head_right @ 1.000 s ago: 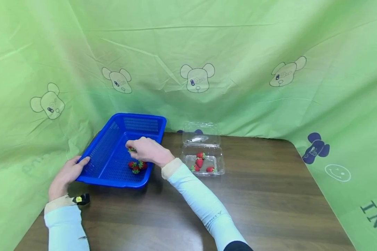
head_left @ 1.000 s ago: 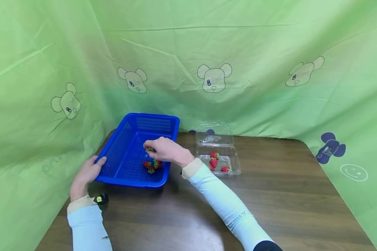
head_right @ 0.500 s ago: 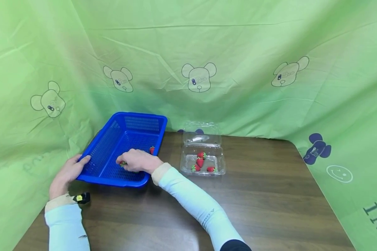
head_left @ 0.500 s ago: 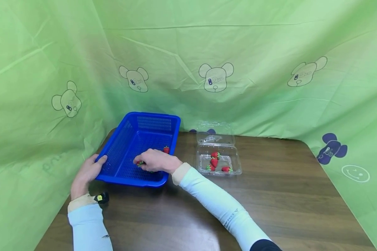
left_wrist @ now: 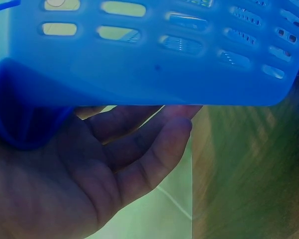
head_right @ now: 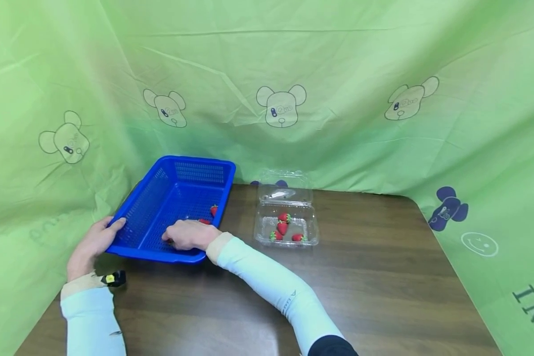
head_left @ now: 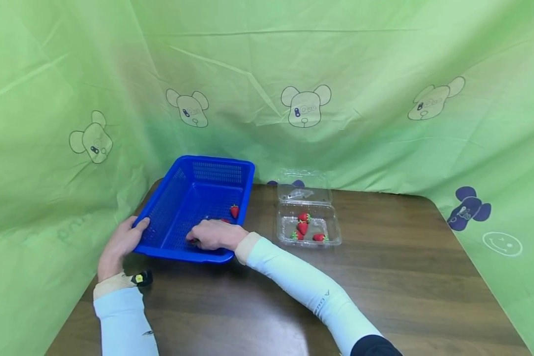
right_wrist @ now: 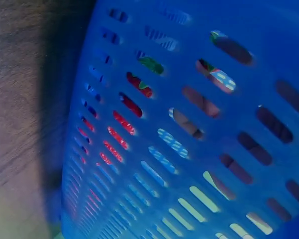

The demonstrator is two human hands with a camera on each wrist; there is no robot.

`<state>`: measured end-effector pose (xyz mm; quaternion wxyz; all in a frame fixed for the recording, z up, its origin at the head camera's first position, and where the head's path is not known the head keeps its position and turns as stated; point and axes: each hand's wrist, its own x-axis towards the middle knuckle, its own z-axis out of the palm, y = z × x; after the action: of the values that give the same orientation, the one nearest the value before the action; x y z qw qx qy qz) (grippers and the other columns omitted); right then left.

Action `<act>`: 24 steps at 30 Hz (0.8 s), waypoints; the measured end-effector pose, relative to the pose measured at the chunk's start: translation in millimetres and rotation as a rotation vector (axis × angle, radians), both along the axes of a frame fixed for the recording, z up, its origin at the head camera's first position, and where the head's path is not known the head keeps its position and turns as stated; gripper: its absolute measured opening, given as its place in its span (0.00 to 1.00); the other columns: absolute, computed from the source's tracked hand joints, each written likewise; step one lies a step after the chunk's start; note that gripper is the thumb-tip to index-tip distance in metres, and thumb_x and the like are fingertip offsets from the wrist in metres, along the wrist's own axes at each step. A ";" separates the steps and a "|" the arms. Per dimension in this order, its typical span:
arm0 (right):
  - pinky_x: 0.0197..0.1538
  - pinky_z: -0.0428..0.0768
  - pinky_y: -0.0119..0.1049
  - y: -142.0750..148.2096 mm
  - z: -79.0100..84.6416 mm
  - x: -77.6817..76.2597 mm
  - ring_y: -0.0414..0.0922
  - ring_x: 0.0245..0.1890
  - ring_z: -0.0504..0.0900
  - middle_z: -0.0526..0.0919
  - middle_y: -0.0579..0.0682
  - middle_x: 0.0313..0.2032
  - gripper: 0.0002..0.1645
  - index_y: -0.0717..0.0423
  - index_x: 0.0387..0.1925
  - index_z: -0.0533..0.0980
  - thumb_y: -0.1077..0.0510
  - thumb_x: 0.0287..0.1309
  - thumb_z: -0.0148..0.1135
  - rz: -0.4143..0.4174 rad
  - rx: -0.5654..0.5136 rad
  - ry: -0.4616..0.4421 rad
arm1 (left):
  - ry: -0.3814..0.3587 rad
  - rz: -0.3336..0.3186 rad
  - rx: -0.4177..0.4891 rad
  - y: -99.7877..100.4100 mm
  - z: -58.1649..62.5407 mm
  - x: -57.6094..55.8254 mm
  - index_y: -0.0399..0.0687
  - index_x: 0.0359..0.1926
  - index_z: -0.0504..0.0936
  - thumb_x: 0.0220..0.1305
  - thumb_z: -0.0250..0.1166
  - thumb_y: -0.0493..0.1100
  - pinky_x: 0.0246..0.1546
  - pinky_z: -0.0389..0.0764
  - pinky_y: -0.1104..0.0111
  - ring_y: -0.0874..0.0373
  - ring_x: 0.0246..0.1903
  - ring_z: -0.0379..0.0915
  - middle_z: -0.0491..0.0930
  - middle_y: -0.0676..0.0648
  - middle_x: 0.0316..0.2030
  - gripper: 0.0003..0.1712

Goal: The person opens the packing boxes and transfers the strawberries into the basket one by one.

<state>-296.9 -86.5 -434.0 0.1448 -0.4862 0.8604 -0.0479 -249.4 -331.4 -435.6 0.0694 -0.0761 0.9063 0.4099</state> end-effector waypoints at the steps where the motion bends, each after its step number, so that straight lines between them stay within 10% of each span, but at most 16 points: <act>1: 0.34 0.73 0.27 -0.2 -0.4 0.1 0.37 0.30 0.77 0.80 0.38 0.32 0.08 0.42 0.40 0.78 0.57 0.67 0.53 -0.008 0.008 -0.011 | -0.001 -0.001 0.001 0.0 0.4 -0.1 0.31 0.60 0.64 0.73 0.37 0.63 0.41 0.70 0.66 0.52 0.39 0.75 0.76 0.32 0.48 0.39; 13: 0.38 0.78 0.31 0.7 1.1 4.1 0.38 0.29 0.78 0.82 0.39 0.33 0.08 0.41 0.41 0.80 0.52 0.67 0.54 -0.077 0.086 0.002 | -0.026 -0.004 -0.007 -0.9 2.1 1.6 0.32 0.63 0.62 0.72 0.35 0.65 0.42 0.69 0.65 0.50 0.42 0.74 0.75 0.32 0.49 0.41; 24: 0.22 0.68 0.26 7.9 10.6 0.3 0.36 0.20 0.73 0.73 0.39 0.20 0.14 0.45 0.25 0.69 0.53 0.69 0.49 -0.108 -0.190 0.208 | -0.020 -0.009 -0.025 -0.7 2.0 3.2 0.31 0.61 0.63 0.71 0.36 0.66 0.41 0.69 0.65 0.49 0.42 0.74 0.76 0.33 0.48 0.41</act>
<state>-296.7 -78.6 -423.4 0.0053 -0.4532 0.8872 -0.0864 -246.2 -332.1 -433.7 0.0795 -0.0772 0.9110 0.3973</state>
